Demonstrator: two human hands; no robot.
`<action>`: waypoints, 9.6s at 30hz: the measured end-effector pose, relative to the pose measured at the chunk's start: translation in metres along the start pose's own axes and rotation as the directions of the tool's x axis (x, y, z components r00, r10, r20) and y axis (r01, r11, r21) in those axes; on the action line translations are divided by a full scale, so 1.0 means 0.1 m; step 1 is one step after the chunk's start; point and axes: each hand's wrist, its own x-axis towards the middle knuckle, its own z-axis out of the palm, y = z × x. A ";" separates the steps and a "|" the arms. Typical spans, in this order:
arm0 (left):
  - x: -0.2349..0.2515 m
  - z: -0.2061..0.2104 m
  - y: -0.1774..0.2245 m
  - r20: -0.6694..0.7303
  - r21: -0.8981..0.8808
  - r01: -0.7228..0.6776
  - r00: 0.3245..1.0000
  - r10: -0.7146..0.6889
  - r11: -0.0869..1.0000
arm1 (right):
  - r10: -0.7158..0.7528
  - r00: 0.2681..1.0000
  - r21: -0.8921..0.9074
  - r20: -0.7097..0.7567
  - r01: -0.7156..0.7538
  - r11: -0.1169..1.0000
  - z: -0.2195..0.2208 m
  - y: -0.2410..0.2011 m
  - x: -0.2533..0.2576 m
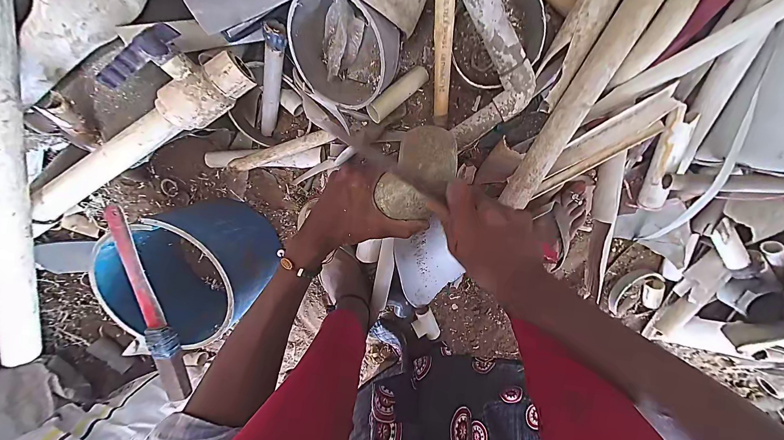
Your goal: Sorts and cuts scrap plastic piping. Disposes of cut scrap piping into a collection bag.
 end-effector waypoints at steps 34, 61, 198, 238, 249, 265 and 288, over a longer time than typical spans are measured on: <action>0.09 -0.02 0.38 0.066 -0.258 0.196 0.981 -0.185 0.946 | 0.257 0.953 0.373 0.159 -0.299 0.879 -0.23 0.34 0.19; 0.04 0.21 0.50 -0.095 -0.135 0.242 0.962 -0.256 0.961 | 0.333 0.872 0.320 0.360 -0.450 0.833 -0.46 0.20 0.25; -0.37 0.51 0.44 -0.047 -0.407 0.299 0.937 -0.347 0.863 | -0.130 0.988 -0.203 0.082 0.145 0.968 -0.36 -0.09 -0.12; -0.38 0.58 0.32 -0.148 -0.454 0.187 0.949 -0.280 0.871 | 0.040 0.996 0.139 0.079 -0.051 0.989 -0.32 0.19 -0.02; -0.36 0.52 0.39 -0.105 -0.453 0.319 0.908 -0.405 0.833 | 0.259 0.827 0.352 0.500 -0.467 0.812 -0.48 0.10 0.04; -0.37 0.58 0.47 -0.163 -0.380 0.264 0.924 -0.345 0.887 | 0.132 0.798 0.387 0.589 -0.421 0.821 -0.64 0.16 0.02; -0.35 0.51 0.34 -0.098 -0.451 0.333 0.904 -0.416 0.828 | 0.248 0.941 0.446 0.229 -0.328 0.833 -0.15 0.09 0.05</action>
